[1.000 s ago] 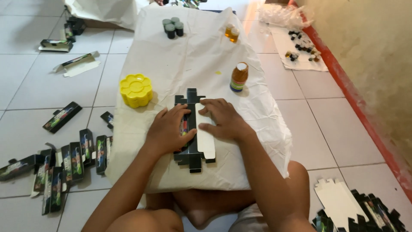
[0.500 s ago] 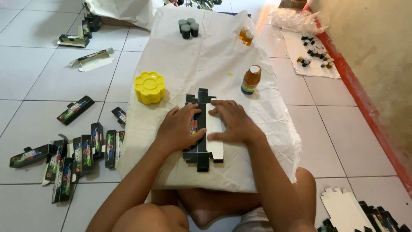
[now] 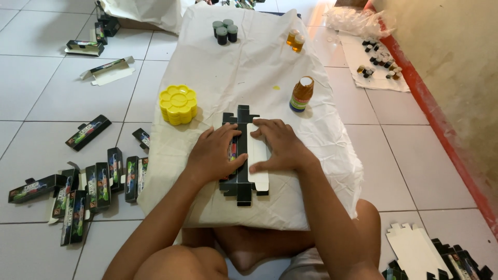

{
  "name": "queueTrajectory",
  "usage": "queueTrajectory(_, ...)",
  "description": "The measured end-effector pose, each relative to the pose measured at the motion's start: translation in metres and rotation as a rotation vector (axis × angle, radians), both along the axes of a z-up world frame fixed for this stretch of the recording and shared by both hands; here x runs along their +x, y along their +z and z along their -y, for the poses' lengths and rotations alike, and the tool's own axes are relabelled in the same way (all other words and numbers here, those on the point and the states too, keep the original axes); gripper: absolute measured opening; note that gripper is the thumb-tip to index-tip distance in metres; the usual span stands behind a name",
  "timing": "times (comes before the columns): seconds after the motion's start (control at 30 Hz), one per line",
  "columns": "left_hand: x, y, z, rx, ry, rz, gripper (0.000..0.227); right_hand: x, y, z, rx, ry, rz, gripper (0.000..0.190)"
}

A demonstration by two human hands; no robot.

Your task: The person assembles a cardboard box by folding its flaps and pressing them into place by hand.

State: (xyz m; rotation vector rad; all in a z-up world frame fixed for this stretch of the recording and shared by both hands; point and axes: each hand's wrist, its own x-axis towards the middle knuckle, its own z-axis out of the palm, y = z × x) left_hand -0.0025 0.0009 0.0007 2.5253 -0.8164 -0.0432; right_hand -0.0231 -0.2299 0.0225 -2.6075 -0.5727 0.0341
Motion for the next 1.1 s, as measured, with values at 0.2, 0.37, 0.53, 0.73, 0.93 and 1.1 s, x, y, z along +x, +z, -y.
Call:
queueTrajectory(0.2, -0.002, 0.007, 0.0, 0.004, -0.005, 0.0, 0.062, -0.006, 0.006, -0.005, 0.059, -0.063, 0.012, 0.041)
queueTrajectory(0.37, 0.0, 0.006, 0.0, 0.031, -0.003, -0.036, 0.066, -0.005, 0.009, -0.001, -0.002, 0.02, 0.011, 0.104)
queueTrajectory(0.53, -0.002, 0.009, 0.0, 0.054, -0.025, -0.034, 0.075, -0.002, 0.0, 0.0, 0.025, -0.015, 0.013, 0.091)
queueTrajectory(0.73, -0.002, 0.002, -0.002, 0.039, -0.028, 0.011, 0.077, -0.003, -0.002, 0.0, 0.072, -0.027, 0.025, 0.071)
queueTrajectory(0.93, -0.022, 0.01, -0.034, -0.675, -0.215, -0.07, 0.058, 0.002, -0.009, 0.004, 0.067, -0.016, 0.051, 0.061)
queueTrajectory(1.1, -0.135, 0.071, -0.106, -0.885, -0.182, -0.147, 0.055, 0.003, -0.02, 0.004, 0.067, 0.008, 0.114, 0.064)
